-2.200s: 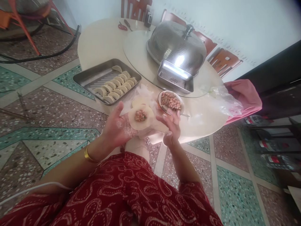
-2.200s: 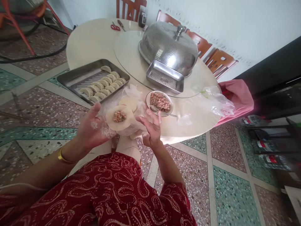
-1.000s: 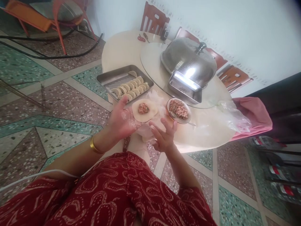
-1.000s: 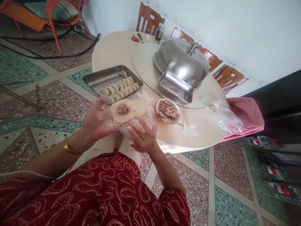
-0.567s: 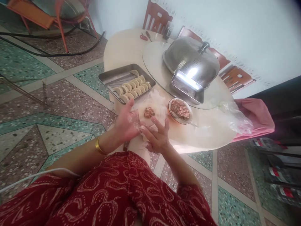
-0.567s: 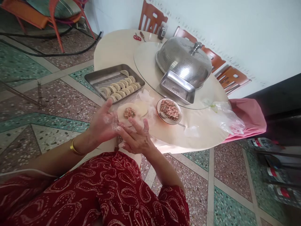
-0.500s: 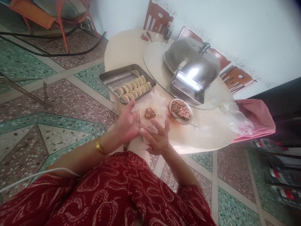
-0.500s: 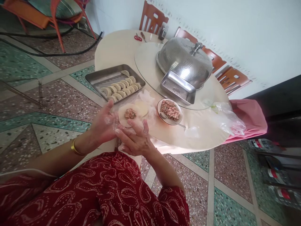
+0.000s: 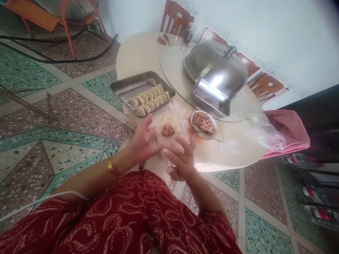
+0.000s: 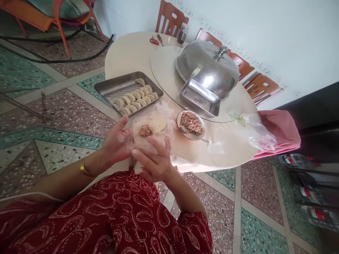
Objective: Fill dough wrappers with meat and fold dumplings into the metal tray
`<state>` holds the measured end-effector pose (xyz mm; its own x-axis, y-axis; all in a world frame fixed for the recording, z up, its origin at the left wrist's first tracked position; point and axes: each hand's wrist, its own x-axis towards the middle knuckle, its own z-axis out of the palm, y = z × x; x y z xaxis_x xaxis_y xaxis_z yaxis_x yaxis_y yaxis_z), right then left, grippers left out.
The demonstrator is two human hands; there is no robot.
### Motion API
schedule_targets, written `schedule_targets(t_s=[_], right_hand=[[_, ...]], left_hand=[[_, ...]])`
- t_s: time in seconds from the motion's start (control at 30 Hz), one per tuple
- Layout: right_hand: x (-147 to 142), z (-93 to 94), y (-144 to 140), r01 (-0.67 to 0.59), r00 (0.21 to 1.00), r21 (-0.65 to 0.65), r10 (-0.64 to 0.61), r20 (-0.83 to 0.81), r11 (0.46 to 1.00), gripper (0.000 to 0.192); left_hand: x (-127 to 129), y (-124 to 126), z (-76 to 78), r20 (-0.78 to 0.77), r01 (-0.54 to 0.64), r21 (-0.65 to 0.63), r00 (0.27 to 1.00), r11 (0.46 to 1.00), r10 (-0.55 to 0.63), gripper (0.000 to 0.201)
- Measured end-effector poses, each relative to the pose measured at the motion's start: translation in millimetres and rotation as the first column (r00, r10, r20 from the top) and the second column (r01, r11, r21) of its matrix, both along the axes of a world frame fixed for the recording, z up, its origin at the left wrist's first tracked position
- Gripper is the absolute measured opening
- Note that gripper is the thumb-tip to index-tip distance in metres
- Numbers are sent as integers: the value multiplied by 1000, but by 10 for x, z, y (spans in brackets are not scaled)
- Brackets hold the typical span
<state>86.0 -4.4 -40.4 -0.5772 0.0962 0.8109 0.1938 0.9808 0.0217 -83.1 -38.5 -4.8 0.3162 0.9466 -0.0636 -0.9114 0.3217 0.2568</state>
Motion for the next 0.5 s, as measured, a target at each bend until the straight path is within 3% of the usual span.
schedule_targets(t_s=[0.13, 0.2, 0.33, 0.5], right_hand=[[257, -97, 130, 260, 951, -68, -268, -153, 963, 24], [335, -153, 209, 310, 932, -108, -325, -163, 944, 26], [377, -195, 255, 226, 960, -131, -243, -136, 965, 28], [399, -158, 158, 171, 979, -59, -176, -102, 984, 20]], left_hand=[[-25, -3, -24, -18, -7, 0, 1000, 1000, 7, 69], [-19, -14, -11, -53, 11, -24, 999, 1000, -12, 65], [7, -35, -24, -125, 117, -25, 985, 993, -120, 61], [-12, -31, -139, -171, 259, 32, 953, 965, -250, 56]])
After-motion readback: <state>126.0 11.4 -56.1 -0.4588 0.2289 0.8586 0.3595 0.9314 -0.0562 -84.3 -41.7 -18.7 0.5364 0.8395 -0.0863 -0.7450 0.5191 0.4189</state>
